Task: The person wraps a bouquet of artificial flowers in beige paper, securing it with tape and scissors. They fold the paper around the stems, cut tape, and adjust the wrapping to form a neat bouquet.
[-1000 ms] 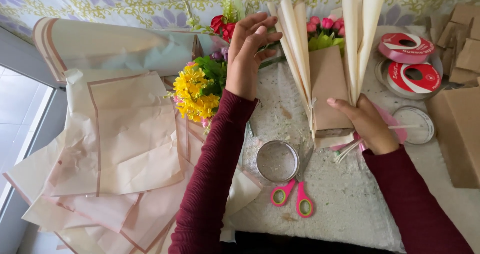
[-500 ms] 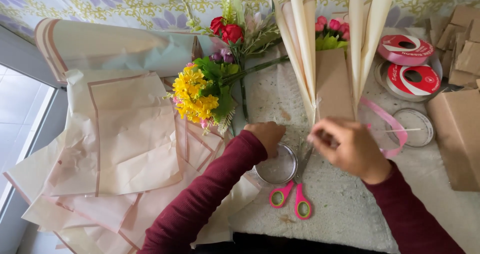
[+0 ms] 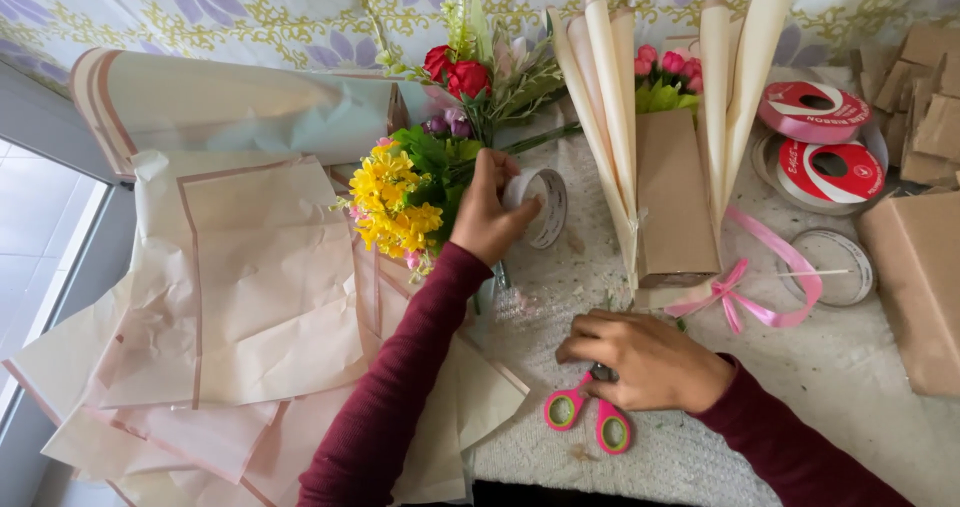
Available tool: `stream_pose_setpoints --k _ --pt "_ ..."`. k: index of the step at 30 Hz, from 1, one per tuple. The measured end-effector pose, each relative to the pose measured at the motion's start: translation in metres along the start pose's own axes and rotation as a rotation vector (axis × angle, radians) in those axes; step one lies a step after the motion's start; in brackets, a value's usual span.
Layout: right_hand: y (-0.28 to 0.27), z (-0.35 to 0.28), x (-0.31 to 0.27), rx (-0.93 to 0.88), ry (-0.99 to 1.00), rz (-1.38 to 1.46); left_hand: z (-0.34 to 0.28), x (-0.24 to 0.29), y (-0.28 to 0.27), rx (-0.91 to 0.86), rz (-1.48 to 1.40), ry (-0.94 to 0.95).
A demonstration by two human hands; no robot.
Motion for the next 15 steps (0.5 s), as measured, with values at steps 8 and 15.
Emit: stream_pose_setpoints --k 8,15 --pt "0.019 0.001 -0.011 -0.165 -0.116 0.0 -0.015 -0.024 0.052 -0.159 -0.773 -0.001" --pt "-0.034 0.007 -0.046 0.235 -0.363 0.211 -0.024 0.0 0.042 -0.273 -0.918 0.132"
Point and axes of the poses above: each hand's wrist, its own z-axis towards the middle knuckle, its own y-axis out of the palm, x = y × z, the point moved 4 cm from there along z, towards the middle knuckle, and after that the axes turned 4 degrees about x, right-handed, at the moved point
